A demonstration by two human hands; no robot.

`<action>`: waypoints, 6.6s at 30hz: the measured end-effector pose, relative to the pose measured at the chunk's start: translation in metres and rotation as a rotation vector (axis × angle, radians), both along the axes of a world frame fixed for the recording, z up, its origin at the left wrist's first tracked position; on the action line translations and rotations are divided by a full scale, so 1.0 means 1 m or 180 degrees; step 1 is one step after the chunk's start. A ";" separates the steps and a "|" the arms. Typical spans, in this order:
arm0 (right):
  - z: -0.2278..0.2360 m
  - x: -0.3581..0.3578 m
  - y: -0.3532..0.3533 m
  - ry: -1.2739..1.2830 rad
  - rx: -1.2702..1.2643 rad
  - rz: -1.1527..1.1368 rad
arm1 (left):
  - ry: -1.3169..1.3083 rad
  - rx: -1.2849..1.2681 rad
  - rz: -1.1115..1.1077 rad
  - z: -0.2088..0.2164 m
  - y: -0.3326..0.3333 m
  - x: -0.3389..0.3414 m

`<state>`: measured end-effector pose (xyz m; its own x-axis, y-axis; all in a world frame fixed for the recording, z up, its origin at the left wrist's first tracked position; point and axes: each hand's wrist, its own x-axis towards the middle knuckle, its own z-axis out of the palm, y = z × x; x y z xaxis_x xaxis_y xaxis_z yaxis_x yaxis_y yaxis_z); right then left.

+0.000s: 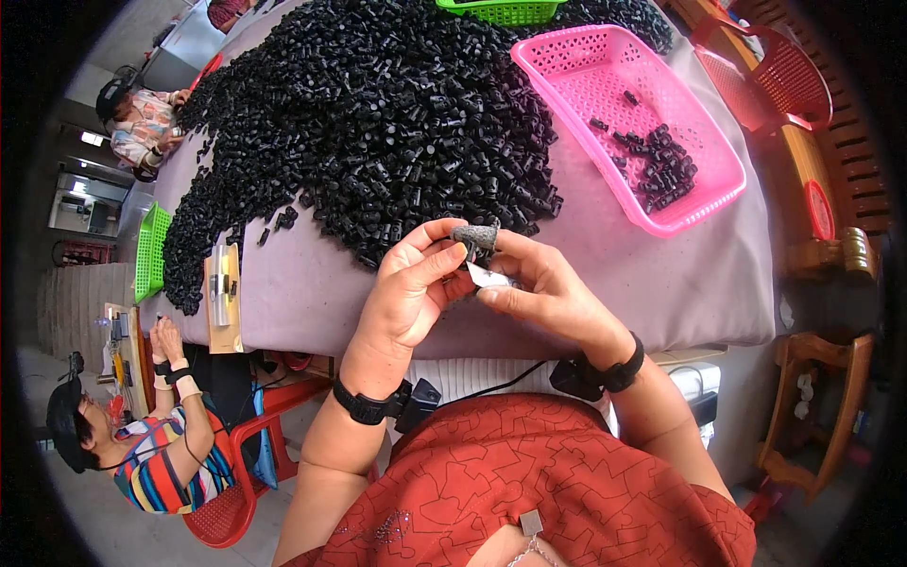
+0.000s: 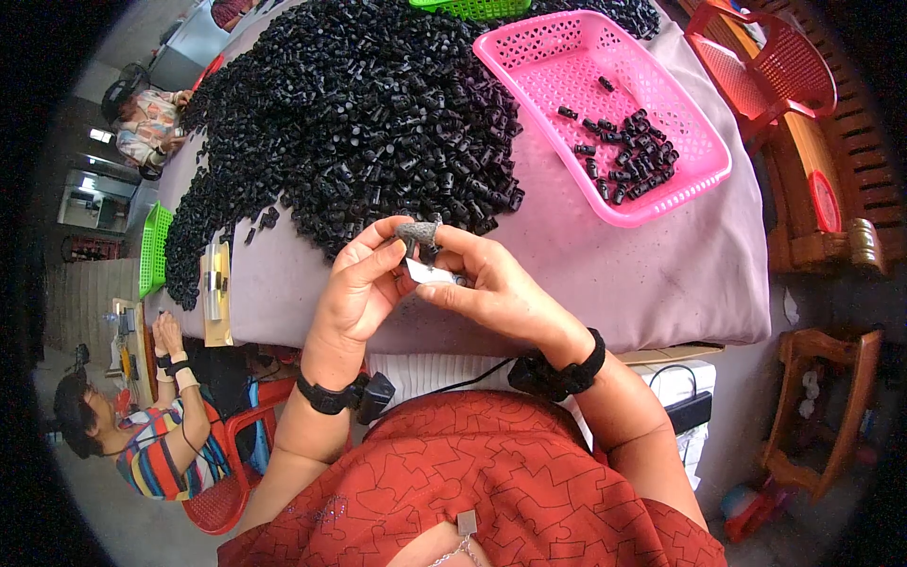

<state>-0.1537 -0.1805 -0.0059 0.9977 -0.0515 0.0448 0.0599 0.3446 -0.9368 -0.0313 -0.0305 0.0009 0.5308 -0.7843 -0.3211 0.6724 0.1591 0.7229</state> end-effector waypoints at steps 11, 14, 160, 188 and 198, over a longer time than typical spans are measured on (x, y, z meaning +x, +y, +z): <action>0.006 -0.001 -0.005 0.0206 -0.0041 0.0182 | -0.0039 0.0071 -0.0014 0.002 0.000 0.001; 0.007 0.000 -0.003 0.0187 -0.0034 0.0114 | -0.0055 0.0077 -0.0023 0.001 0.001 0.001; 0.005 0.061 0.036 0.0532 -0.0967 0.0321 | -0.3736 0.1672 -0.0069 0.001 0.089 0.045; 0.008 0.016 0.023 0.0721 -0.0682 -0.0231 | -0.4874 0.1988 -0.0264 -0.012 0.055 0.015; -0.003 0.006 0.017 0.0724 -0.0542 -0.0400 | -0.5179 0.2196 -0.0351 -0.010 0.048 0.009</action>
